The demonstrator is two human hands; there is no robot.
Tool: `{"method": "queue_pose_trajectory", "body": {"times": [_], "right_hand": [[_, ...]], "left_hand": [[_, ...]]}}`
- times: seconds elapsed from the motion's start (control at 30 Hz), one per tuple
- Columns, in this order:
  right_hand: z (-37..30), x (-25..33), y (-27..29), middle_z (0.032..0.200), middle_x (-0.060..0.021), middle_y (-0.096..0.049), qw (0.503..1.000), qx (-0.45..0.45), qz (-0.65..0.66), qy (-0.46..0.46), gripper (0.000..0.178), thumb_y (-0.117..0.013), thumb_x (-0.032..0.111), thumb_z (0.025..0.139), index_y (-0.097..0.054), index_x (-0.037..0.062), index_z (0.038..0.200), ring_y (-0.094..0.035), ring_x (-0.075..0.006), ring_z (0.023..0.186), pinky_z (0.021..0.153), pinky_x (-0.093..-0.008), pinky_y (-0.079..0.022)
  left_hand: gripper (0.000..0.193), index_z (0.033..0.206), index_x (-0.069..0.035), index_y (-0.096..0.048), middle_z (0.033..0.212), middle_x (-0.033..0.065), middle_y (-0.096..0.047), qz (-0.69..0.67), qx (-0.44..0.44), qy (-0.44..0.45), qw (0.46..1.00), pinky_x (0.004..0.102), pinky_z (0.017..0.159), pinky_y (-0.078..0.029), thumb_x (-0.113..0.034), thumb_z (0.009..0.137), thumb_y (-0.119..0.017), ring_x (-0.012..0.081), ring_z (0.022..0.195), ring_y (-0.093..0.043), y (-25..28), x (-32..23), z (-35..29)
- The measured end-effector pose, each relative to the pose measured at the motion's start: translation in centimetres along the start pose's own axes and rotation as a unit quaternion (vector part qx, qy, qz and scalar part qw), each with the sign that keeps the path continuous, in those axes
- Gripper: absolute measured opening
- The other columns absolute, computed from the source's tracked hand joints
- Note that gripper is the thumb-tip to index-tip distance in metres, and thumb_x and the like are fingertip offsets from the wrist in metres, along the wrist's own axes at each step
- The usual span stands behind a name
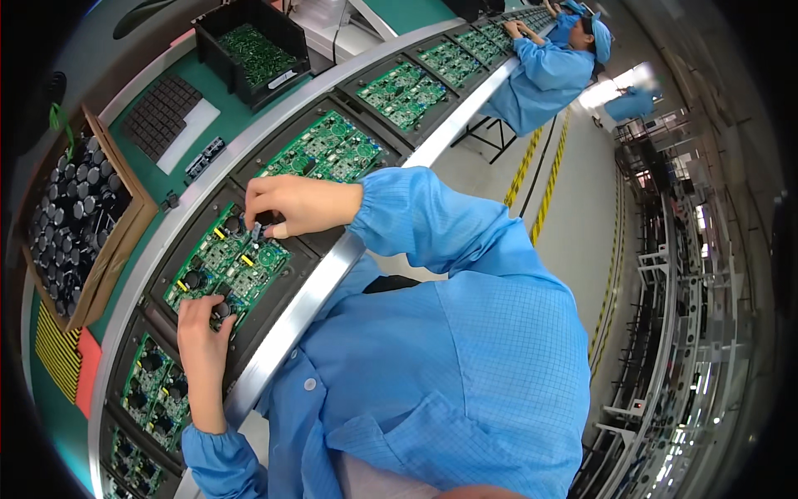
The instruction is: Manually placing electronic components onto multiple printed circuit boards arranged on a rack.
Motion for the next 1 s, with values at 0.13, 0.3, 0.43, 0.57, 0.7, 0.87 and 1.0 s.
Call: {"method": "queue_pose_trajectory", "body": {"times": [0.13, 0.3, 0.43, 0.57, 0.7, 0.87, 1.0], "right_hand": [[-1.6, 0.0, -0.2, 0.108, -0.0114, -0.06, 1.0, -0.022, -0.02, 0.008, 0.031, -0.075, 0.008, 0.086, -0.067, 0.0056, 0.116, -0.064, -0.03, 0.095, 0.081, -0.0394, -0.055], [-2.6, 0.3, -1.0, 0.115, -0.0093, -0.06, 0.999, -0.011, 0.022, -0.043, 0.035, -0.073, -0.001, 0.085, -0.065, 0.0053, 0.119, -0.068, -0.0228, 0.093, 0.079, -0.032, -0.06], [-2.5, 1.6, -1.1, 0.116, -0.0077, -0.062, 0.995, 0.0, 0.03, -0.092, 0.041, -0.078, -0.01, 0.077, -0.069, 0.0062, 0.113, -0.066, -0.0211, 0.09, 0.076, -0.0323, -0.058], [-1.9, 2.3, -1.6, 0.11, -0.0065, -0.061, 0.993, 0.024, 0.0, -0.114, 0.038, -0.079, -0.008, 0.078, -0.069, 0.0066, 0.112, -0.063, -0.0179, 0.083, 0.074, -0.0311, -0.055], [-1.2, 2.2, -2.5, 0.105, -0.0063, -0.06, 0.991, 0.034, 0.001, -0.131, 0.036, -0.081, -0.005, 0.078, -0.067, 0.0053, 0.111, -0.063, -0.0177, 0.08, 0.071, -0.0318, -0.054], [-1.0, 1.9, -3.8, 0.094, -0.0074, -0.057, 0.992, 0.037, -0.041, -0.113, 0.032, -0.082, 0.001, 0.08, -0.067, 0.0038, 0.108, -0.063, -0.0194, 0.076, 0.068, -0.0326, -0.054], [-1.0, 1.7, -4.6, 0.092, -0.009, -0.057, 0.993, 0.003, -0.059, -0.102, 0.032, -0.085, 0.006, 0.079, -0.068, 0.0048, 0.106, -0.065, -0.0218, 0.076, 0.067, -0.0339, -0.054]], "left_hand": [[0.039, 0.107, -0.003, -0.067, 0.095, 0.0147, -0.062, -0.003, 0.003, -0.008, 1.0, 0.0424, 0.079, -0.051, 0.003, 0.071, -0.084, 0.0349, 0.091, -0.062, -0.1, 0.7, 0.2], [0.038, 0.104, -0.006, -0.069, 0.104, 0.0096, -0.07, 0.013, -0.022, -0.062, 0.998, 0.0411, 0.089, -0.051, -0.011, 0.071, -0.086, 0.0324, 0.1, -0.063, -0.8, 1.4, -0.1], [0.037, 0.105, -0.01, -0.07, 0.099, 0.0068, -0.069, -0.019, -0.009, -0.071, 0.997, 0.04, 0.089, -0.052, -0.016, 0.072, -0.086, 0.0287, 0.099, -0.063, -0.9, 2.2, -0.4], [0.035, 0.104, -0.01, -0.073, 0.099, 0.0059, -0.069, 0.01, -0.001, -0.069, 0.998, 0.0392, 0.09, -0.054, -0.018, 0.073, -0.086, 0.027, 0.098, -0.063, -1.1, 2.6, -0.5], [0.034, 0.104, -0.011, -0.074, 0.099, 0.0036, -0.07, 0.029, -0.002, -0.073, 0.997, 0.0385, 0.09, -0.054, -0.02, 0.073, -0.087, 0.0253, 0.098, -0.064, -0.5, 2.4, -0.4], [0.034, 0.105, -0.012, -0.074, 0.097, 0.0027, -0.07, 0.045, -0.008, -0.064, 0.997, 0.0372, 0.091, -0.053, -0.019, 0.074, -0.086, 0.0248, 0.099, -0.064, -0.6, 2.1, -0.7], [0.035, 0.104, -0.012, -0.074, 0.097, 0.0032, -0.07, 0.037, -0.018, -0.081, 0.996, 0.038, 0.091, -0.053, -0.016, 0.072, -0.086, 0.0261, 0.099, -0.063, -0.5, 2.1, -0.5]]}}
Point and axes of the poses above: each hand's wrist, its own z-axis towards the middle knuckle, its own y-axis out of the back of the hand, x = y × z, the point moved 1 cm from there along z, towards the middle knuckle
